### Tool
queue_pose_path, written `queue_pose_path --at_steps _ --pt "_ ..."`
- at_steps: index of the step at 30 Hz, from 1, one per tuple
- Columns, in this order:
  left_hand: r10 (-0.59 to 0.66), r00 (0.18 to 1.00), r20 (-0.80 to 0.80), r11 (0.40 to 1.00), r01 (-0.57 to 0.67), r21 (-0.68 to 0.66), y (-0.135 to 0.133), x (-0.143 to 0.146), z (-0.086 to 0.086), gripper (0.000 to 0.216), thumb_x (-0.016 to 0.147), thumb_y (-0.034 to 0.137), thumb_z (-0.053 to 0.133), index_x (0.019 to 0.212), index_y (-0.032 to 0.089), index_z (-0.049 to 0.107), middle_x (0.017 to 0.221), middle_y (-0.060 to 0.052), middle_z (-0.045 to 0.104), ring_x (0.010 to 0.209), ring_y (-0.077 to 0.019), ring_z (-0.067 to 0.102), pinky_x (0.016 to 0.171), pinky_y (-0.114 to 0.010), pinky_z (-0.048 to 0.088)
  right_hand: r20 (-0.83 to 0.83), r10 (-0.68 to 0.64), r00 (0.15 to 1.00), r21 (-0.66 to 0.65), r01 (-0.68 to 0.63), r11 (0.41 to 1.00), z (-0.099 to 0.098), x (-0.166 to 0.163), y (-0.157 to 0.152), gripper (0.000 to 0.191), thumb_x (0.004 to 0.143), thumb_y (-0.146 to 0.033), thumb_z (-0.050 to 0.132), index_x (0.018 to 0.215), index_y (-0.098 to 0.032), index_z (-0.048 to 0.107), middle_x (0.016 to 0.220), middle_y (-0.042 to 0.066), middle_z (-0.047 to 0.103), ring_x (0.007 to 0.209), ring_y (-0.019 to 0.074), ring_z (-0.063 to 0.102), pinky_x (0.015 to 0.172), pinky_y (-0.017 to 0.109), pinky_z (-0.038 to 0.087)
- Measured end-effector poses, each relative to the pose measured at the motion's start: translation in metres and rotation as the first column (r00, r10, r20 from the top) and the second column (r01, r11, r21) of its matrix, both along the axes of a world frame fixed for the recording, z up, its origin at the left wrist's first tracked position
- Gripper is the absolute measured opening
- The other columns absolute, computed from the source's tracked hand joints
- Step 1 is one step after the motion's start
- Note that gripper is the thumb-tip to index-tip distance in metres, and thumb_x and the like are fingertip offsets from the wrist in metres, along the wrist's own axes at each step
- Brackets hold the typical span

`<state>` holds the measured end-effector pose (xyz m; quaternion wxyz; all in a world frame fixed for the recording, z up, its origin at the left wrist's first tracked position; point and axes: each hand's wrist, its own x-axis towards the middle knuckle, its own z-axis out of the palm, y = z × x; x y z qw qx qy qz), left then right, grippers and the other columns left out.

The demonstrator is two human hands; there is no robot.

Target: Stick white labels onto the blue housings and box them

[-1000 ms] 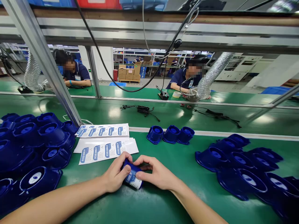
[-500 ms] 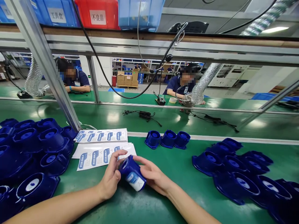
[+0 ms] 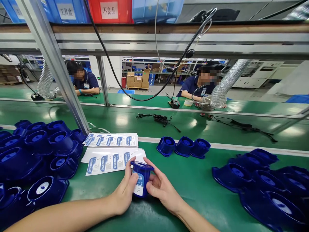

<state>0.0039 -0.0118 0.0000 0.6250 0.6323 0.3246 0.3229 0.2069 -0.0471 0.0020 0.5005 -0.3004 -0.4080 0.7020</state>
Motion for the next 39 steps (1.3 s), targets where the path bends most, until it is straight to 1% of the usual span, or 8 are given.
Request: queue_pose_path --at_steps 4,10,17,22,30,34,37,39 --pt "0.028 0.995 -0.093 0.999 -0.025 0.042 -0.002 0.0 -0.002 0.087 0.107 0.071 0.032 0.17 0.02 -0.001 0.182 -0.018 0.006 0.171 -0.0305 0.003 0.14 -0.057 0.002 0.074 -0.029 0.997 0.014 0.028 1.0 -0.001 -0.005 -0.001 0.1 0.087 -0.048 0.09 0.167 -0.03 0.032 0.132 0.017 0.076 0.114 0.0303 0.076 0.103 0.051 0.057" --pt "0.021 0.994 -0.111 0.993 -0.008 0.118 -0.004 0.0 -0.001 0.084 0.109 0.064 0.041 0.17 0.022 0.001 0.178 -0.02 0.022 0.169 -0.0342 0.013 0.138 -0.061 0.011 0.132 -0.042 0.99 0.031 0.038 0.999 0.002 -0.006 -0.001 0.101 0.087 -0.048 0.09 0.168 -0.029 0.033 0.132 0.017 0.075 0.114 0.0303 0.077 0.105 0.052 0.056" --pt "-0.11 0.988 -0.108 0.976 0.128 0.177 -0.004 -0.005 0.003 0.097 0.107 0.049 0.054 0.168 0.019 -0.015 0.176 -0.025 0.022 0.164 -0.0388 0.025 0.135 -0.065 0.02 0.095 -0.025 0.995 0.029 0.022 0.999 0.0 -0.001 0.001 0.1 0.087 -0.043 0.09 0.167 -0.026 0.033 0.125 0.015 0.078 0.099 0.0247 0.079 0.092 0.04 0.059" --pt "-0.191 0.98 -0.06 0.973 0.197 0.118 -0.001 -0.007 -0.001 0.118 0.099 0.043 0.069 0.166 0.021 -0.025 0.171 -0.026 0.034 0.158 -0.0395 0.038 0.13 -0.064 0.032 0.082 -0.031 0.996 0.056 0.027 0.998 0.004 0.001 0.0 0.082 0.086 -0.043 0.09 0.154 -0.027 0.047 0.122 0.013 0.079 0.096 0.024 0.079 0.09 0.04 0.059" --pt "-0.169 0.974 0.152 0.985 0.172 -0.008 0.004 0.001 -0.004 0.141 0.076 0.053 0.094 0.164 0.027 -0.014 0.165 -0.026 0.036 0.151 -0.0427 0.047 0.128 -0.065 0.031 0.042 -0.018 0.999 -0.002 0.018 1.0 0.008 -0.001 0.004 0.077 0.086 -0.045 0.09 0.147 -0.027 0.046 0.117 0.012 0.081 0.103 0.0273 0.08 0.095 0.044 0.059" --pt "-0.145 0.966 0.214 0.985 0.162 -0.066 0.008 0.0 -0.001 0.106 0.09 0.073 0.069 0.161 0.027 0.004 0.161 -0.023 0.041 0.145 -0.0404 0.05 0.123 -0.062 0.035 0.031 0.007 0.999 0.007 -0.007 1.0 0.006 0.001 0.005 0.075 0.087 -0.045 0.09 0.146 -0.028 0.046 0.122 0.013 0.08 0.104 0.027 0.08 0.094 0.044 0.06" --pt "-0.078 0.982 0.173 0.988 0.099 -0.117 0.009 -0.002 0.001 0.073 0.102 0.071 0.05 0.155 0.029 0.023 0.152 -0.016 0.051 0.138 -0.0358 0.055 0.12 -0.058 0.038 0.056 0.016 0.998 0.025 -0.017 1.0 0.005 0.0 0.004 0.073 0.09 -0.044 0.088 0.147 -0.029 0.046 0.127 0.014 0.078 0.105 0.026 0.08 0.094 0.042 0.06" --pt "-0.054 0.99 0.129 0.994 0.065 -0.083 0.009 -0.003 0.0 0.067 0.104 0.069 0.05 0.153 0.029 0.027 0.15 -0.015 0.052 0.139 -0.0347 0.053 0.122 -0.056 0.036 0.109 -0.009 0.994 0.026 0.006 1.0 0.005 -0.002 0.001 0.072 0.091 -0.044 0.087 0.147 -0.028 0.046 0.129 0.014 0.077 0.105 0.0255 0.08 0.094 0.041 0.06"
